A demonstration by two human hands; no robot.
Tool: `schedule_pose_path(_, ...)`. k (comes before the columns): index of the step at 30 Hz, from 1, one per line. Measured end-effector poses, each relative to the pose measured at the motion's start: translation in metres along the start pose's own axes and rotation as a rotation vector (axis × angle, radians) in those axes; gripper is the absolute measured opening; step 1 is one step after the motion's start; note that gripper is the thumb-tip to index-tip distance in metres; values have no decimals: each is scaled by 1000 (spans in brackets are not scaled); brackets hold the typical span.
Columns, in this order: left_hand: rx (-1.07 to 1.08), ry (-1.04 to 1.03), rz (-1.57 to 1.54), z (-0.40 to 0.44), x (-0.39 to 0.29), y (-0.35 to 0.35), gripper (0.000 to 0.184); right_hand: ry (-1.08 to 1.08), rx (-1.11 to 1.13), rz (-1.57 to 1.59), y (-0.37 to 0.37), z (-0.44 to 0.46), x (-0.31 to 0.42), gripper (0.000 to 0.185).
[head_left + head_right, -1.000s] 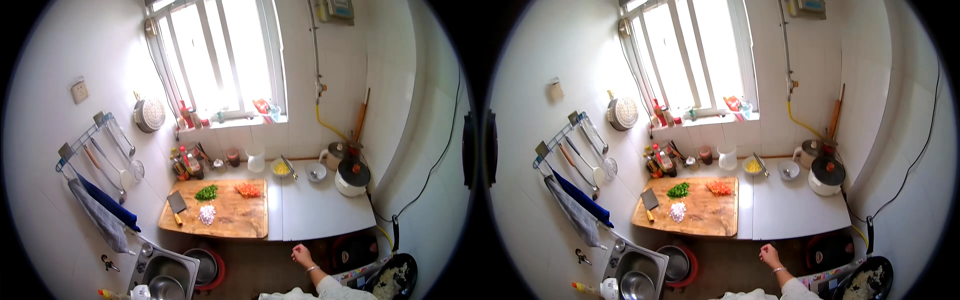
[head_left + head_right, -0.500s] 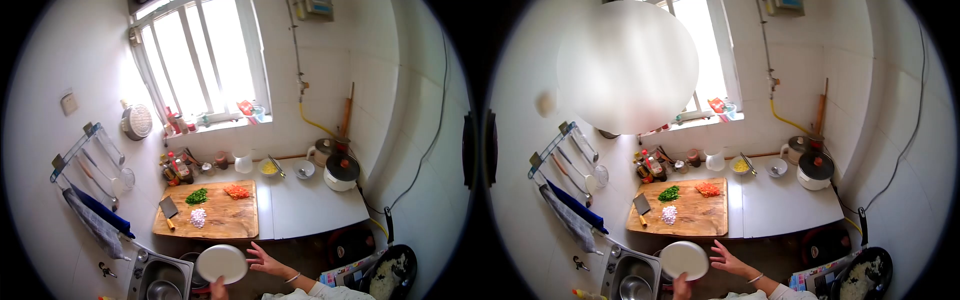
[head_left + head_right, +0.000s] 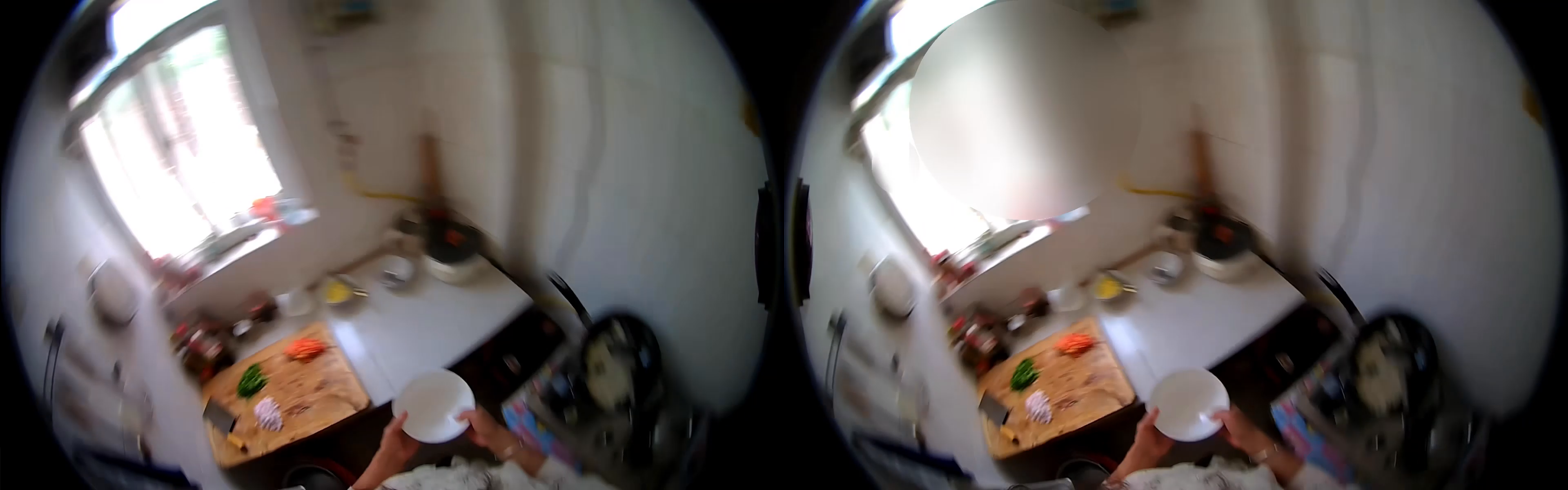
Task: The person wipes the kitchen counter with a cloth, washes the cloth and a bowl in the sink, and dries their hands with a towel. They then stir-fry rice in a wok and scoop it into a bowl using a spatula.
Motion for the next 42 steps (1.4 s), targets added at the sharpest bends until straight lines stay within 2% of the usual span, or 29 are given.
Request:
schedule_pose_path(3,46,155,39,20,11,-11,60,37,-101,-66,1,-16,12,45)
schedule_pose_path(4,63,213,35,17,16,-21,64,-28,-72,-143,-4,-32,20,55)
schedule_pose_path(6,72,333,44,22,27,-20,65,396,-324,-639,39,-30,26,66)
schedule_pose_path(8,82,387,114,28,34,-11,64,394,-611,-781,44,-108,73,65)
schedule_pose_path(10,73,446,189,38,38,4,60,720,-1203,-1303,73,-184,97,54)
schedule_pose_path(12,82,489,236,47,39,9,57,567,-1540,-1372,94,-250,109,53)
schedule_pose_path(14,88,517,282,54,41,10,57,359,-1754,-1454,132,-296,92,53)
schedule_pose_path(16,83,533,285,73,44,19,61,272,-1870,-1396,168,-329,75,55)
schedule_pose_path(19,86,513,293,95,58,14,64,-31,-1840,-1460,209,-347,68,57)
schedule_pose_path(22,66,462,266,108,75,0,66,-118,-1783,-1620,240,-343,79,62)
schedule_pose_path(25,41,419,209,118,95,-14,69,-196,-1574,-1514,281,-327,90,62)
schedule_pose_path(28,45,422,212,122,117,-28,68,-194,-1397,-1477,306,-318,93,59)
schedule_pose_path(32,61,429,248,123,145,-42,66,-109,-1375,-1531,303,-339,112,51)
schedule_pose_path(37,64,471,275,134,176,-42,66,99,-1389,-1494,273,-369,197,37)
schedule_pose_path(40,34,521,324,136,191,-49,63,115,-1397,-1615,272,-348,231,34)
schedule_pose_path(42,57,552,325,137,201,-61,63,12,-1352,-1622,276,-326,247,33)
Point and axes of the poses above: each hand's wrist, its own z-axis towards the middle knuckle, its own y-axis out of the back of the hand, x = y × z, the point moved 8 cm from there along z, towards the middle knuckle, and after that the axes turned 9 degrees about -z, right-handed, at the moved point
